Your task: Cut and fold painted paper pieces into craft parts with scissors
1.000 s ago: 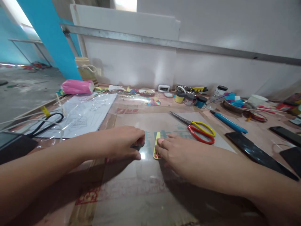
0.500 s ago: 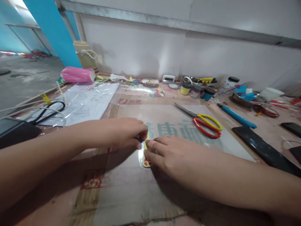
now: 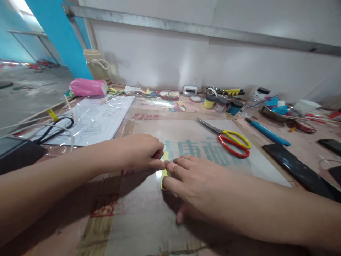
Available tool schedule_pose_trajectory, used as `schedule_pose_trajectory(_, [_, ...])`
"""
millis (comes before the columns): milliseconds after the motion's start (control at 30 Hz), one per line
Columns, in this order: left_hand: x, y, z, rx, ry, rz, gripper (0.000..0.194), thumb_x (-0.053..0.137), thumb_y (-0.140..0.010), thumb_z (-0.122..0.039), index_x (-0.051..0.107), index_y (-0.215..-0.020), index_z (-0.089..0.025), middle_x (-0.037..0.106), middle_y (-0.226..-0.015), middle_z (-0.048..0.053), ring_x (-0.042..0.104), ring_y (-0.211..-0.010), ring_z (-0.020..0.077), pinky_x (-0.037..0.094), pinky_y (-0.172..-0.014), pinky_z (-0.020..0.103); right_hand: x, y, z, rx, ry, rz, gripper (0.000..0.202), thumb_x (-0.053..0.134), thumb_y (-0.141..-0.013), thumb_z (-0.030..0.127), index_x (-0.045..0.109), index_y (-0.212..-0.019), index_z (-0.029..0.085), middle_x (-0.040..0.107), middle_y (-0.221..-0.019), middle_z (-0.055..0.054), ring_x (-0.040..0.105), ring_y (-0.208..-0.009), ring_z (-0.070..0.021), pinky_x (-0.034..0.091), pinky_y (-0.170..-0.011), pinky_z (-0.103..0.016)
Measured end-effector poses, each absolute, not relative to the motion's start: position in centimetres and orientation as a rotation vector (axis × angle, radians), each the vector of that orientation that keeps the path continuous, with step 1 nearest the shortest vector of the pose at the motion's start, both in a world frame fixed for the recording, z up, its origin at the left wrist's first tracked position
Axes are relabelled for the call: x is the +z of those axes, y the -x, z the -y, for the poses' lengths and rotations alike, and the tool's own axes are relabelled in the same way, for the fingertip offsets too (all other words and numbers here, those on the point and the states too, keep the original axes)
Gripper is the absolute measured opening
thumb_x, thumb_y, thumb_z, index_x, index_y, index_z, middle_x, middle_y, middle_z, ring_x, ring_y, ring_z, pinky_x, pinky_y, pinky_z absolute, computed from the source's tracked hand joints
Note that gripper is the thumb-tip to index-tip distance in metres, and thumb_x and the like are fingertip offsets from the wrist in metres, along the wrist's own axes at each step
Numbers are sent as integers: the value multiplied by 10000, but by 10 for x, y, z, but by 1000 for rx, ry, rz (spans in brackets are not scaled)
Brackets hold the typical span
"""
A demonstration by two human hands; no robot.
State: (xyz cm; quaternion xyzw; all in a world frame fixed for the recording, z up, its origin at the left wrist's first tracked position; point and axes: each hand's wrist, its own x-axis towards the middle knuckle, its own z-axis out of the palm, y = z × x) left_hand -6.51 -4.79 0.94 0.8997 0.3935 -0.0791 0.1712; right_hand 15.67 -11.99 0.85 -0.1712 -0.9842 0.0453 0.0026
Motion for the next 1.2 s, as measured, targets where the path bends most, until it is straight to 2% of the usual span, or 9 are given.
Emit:
schedule_pose_trajectory(100, [17,72,48,-375,-2536,-1335,489,554,-871,-622,744,-733,-193,686,-660,87,477,-496,168,267,-517,299,4,-155,123,35,597,3068,437,742,-853,495,648,-1099,146,688,-1177,-197,658,-1046,-344,516,-908,-473])
schedule_pose_trajectory(233, [22,86,44,-346,-2370,-1281,498,587,-853,-607,721,-583,-209,670,-548,72,475,-431,152,275,-491,292,-2,-154,123,-110,591,3062,211,674,-884,229,658,-1075,139,673,-1235,-209,664,-1023,-318,519,-883,-451])
schedule_pose_trajectory(333, [26,91,37,-331,-2195,-1136,535,552,-888,-617,713,-576,-213,688,-545,73,540,-448,163,330,-487,278,-1,-153,120,-165,542,3076,152,576,-891,100,659,-1015,125,707,-1101,-193,673,-879,-266,529,-794,-400])
schedule_pose_trajectory(433, [36,91,29,-375,-2031,-1092,535,536,-907,-626,728,-631,-210,716,-590,90,614,-517,196,393,-501,266,4,-153,115,-146,541,3054,184,520,-911,55,648,-1030,113,715,-935,-139,658,-752,-221,527,-717,-347])
schedule_pose_trajectory(600, [30,86,38,-328,-1601,-955,655,474,-871,-767,739,-756,-180,753,-690,117,598,-478,177,433,-461,259,19,-155,111,9,612,3007,195,510,-949,66,632,-1097,103,728,-963,-134,680,-785,-219,522,-706,-325])
schedule_pose_trajectory(733, [-2,71,78,192,-1206,-975,743,485,-772,-879,662,-751,-158,711,-634,74,588,-452,144,415,-410,223,32,-155,108,247,729,2986,196,475,-996,118,649,-1087,128,748,-998,-124,704,-826,-219,518,-731,-313])
schedule_pose_trajectory(867, [-23,48,98,455,-949,-875,659,423,-904,-761,653,-790,-154,632,-543,24,565,-441,132,486,-468,243,39,-153,104,451,760,2946,227,461,-1006,127,673,-1085,140,759,-1064,-110,719,-890,-218,528,-778,-304])
schedule_pose_trajectory(1033, [-17,30,83,638,-919,-904,290,604,-862,-434,649,-843,-148,548,-561,-32,465,-433,83,313,-388,174,28,-161,111,293,761,2898,247,509,-984,127,647,-1190,122,739,-1149,-142,712,-983,-248,543,-883,-350])
schedule_pose_trajectory(1200, [-15,33,86,569,-1173,-982,570,674,-828,-589,626,-1174,-138,516,-579,-59,403,-434,79,273,-407,188,8,-170,132,-113,576,2828,414,477,-968,86,533,-1363,-25,663,-1294,-271,656,-1179,-330,526,-1006,-436])
